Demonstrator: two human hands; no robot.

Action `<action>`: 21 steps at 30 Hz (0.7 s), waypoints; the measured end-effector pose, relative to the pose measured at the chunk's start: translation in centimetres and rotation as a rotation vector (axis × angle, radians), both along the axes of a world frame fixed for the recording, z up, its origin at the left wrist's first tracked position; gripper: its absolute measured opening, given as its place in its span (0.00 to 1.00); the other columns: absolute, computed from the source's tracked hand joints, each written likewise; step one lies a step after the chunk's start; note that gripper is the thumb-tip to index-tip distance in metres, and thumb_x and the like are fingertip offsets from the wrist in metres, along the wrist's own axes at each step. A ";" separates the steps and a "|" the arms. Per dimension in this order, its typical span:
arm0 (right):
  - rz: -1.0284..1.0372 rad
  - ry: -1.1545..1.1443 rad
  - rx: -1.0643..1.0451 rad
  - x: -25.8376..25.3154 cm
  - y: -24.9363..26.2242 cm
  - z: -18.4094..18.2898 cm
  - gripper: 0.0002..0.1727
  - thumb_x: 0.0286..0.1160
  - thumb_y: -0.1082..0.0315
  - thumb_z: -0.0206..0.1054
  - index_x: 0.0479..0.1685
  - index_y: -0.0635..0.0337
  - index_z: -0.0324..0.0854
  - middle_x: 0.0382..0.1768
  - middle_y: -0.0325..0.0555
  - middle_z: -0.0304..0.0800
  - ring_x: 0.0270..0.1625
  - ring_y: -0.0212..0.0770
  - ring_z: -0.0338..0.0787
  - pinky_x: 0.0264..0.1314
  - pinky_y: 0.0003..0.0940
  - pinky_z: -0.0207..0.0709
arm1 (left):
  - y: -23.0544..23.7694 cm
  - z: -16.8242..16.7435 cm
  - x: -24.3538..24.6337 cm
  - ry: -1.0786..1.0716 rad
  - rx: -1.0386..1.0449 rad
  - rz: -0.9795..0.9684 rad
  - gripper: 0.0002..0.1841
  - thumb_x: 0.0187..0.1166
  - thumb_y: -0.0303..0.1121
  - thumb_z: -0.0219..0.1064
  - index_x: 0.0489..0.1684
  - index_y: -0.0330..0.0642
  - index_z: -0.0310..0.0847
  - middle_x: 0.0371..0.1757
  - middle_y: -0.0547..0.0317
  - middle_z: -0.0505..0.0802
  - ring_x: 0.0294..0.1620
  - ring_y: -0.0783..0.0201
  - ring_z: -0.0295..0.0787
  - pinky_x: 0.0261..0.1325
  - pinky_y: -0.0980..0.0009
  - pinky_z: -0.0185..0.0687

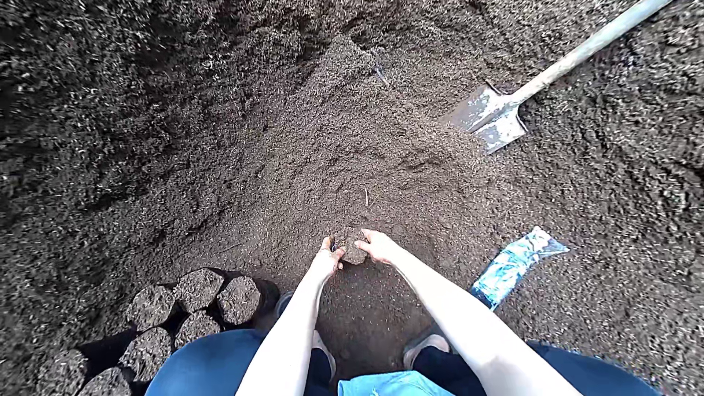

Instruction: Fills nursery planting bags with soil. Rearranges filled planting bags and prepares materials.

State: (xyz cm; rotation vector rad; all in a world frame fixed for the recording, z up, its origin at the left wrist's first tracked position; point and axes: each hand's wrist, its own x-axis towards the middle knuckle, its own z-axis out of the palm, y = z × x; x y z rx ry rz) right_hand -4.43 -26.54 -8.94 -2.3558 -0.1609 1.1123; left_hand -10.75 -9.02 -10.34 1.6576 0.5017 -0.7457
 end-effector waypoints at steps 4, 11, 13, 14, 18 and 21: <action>0.072 -0.131 -0.086 -0.6 -0.5 1.4 0.29 0.92 0.62 0.52 0.90 0.57 0.62 0.78 0.61 0.78 0.81 0.57 0.78 0.85 0.56 0.65 | 0.5 -0.1 0.0 -0.109 0.301 -0.177 0.31 0.91 0.43 0.60 0.92 0.45 0.57 0.81 0.39 0.79 0.78 0.47 0.81 0.79 0.47 0.74; -0.108 -0.222 0.305 0.4 -2.5 2.5 0.25 0.93 0.65 0.45 0.86 0.55 0.67 0.73 0.54 0.82 0.63 0.46 0.90 0.68 0.44 0.82 | 0.6 0.1 0.1 -0.607 0.331 -0.496 0.34 0.83 0.30 0.48 0.94 0.41 0.55 0.97 0.53 0.54 0.99 0.46 0.35 0.96 0.39 0.26; -0.139 -0.281 0.333 1.9 -3.7 1.5 0.26 0.93 0.66 0.44 0.87 0.56 0.66 0.80 0.52 0.77 0.78 0.46 0.81 0.81 0.45 0.73 | 0.7 1.0 -0.8 -0.655 0.266 -0.505 0.33 0.82 0.30 0.44 0.92 0.48 0.63 0.95 0.63 0.63 0.99 0.48 0.33 0.93 0.33 0.18; -0.154 -0.315 0.296 2.7 -4.8 0.2 0.26 0.93 0.67 0.43 0.88 0.57 0.65 0.82 0.53 0.76 0.82 0.46 0.77 0.86 0.46 0.68 | 0.7 1.3 -1.2 -0.696 0.262 -0.443 0.32 0.81 0.31 0.43 0.89 0.49 0.69 0.93 0.63 0.68 0.99 0.46 0.37 0.93 0.34 0.21; -0.157 -0.284 -0.169 2.5 -10.2 -8.7 0.33 0.88 0.60 0.56 0.93 0.50 0.58 0.90 0.60 0.60 0.90 0.64 0.60 0.89 0.62 0.57 | 1.4 2.7 -1.7 -0.742 0.410 -0.033 0.25 0.79 0.25 0.51 0.75 0.40 0.82 0.81 0.51 0.83 0.90 0.48 0.65 0.93 0.52 0.53; -0.178 -0.115 -0.336 -1.9 -11.2 -13.1 0.44 0.78 0.56 0.72 0.95 0.44 0.53 0.93 0.63 0.45 0.90 0.73 0.54 0.83 0.69 0.62 | 1.9 4.1 -2.6 -0.447 0.426 0.088 0.22 0.86 0.27 0.53 0.78 0.40 0.77 0.77 0.47 0.84 0.80 0.54 0.78 0.84 0.57 0.69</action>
